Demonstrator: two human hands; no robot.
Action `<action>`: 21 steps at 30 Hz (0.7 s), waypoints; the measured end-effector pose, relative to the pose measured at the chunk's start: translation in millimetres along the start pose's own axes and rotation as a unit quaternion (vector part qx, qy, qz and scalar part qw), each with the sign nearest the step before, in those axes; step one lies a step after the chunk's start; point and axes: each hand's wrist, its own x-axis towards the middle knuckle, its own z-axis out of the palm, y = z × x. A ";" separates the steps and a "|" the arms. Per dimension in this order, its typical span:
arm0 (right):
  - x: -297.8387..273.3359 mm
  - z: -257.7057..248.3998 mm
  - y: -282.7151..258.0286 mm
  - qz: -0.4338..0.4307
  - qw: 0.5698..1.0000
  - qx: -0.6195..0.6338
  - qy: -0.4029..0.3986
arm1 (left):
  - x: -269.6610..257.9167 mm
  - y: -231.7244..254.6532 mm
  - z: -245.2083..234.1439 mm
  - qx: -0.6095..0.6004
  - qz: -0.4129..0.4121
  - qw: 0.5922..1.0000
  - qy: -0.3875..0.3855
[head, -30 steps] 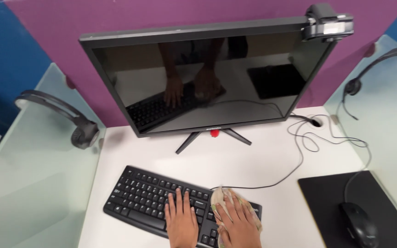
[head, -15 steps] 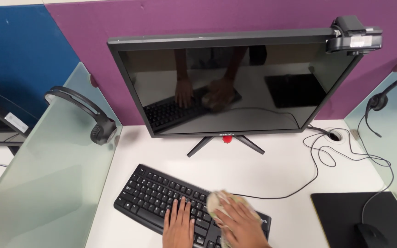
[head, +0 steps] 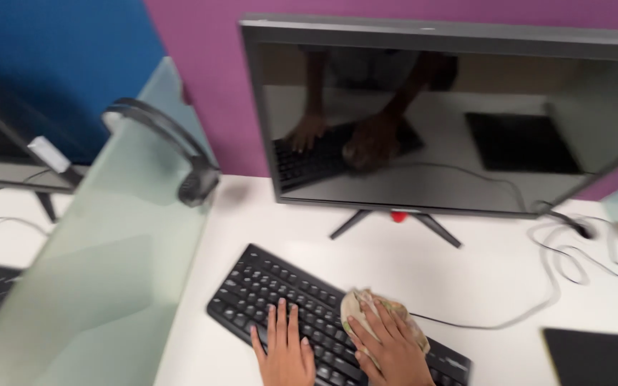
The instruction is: Wiping down office equipment including a headset, keyboard, mousepad, and desk surface with a cloth.
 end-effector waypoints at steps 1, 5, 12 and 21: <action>18.0 0.2 -10.0 -0.030 0.999 0.005 0.011 | 0.3 -3.1 0.5 -0.006 -0.042 0.999 0.033; 89.2 15.9 -44.4 -0.050 0.998 0.026 -0.007 | 6.8 -12.6 25.5 -0.015 -0.130 0.982 0.138; 205.9 43.7 -90.0 -0.117 0.990 0.063 -0.041 | -7.6 -34.6 81.8 0.036 -0.126 0.980 0.149; 184.2 36.9 -72.9 -0.081 0.988 0.088 -0.100 | 2.6 -13.8 23.0 -0.013 -0.139 0.989 0.055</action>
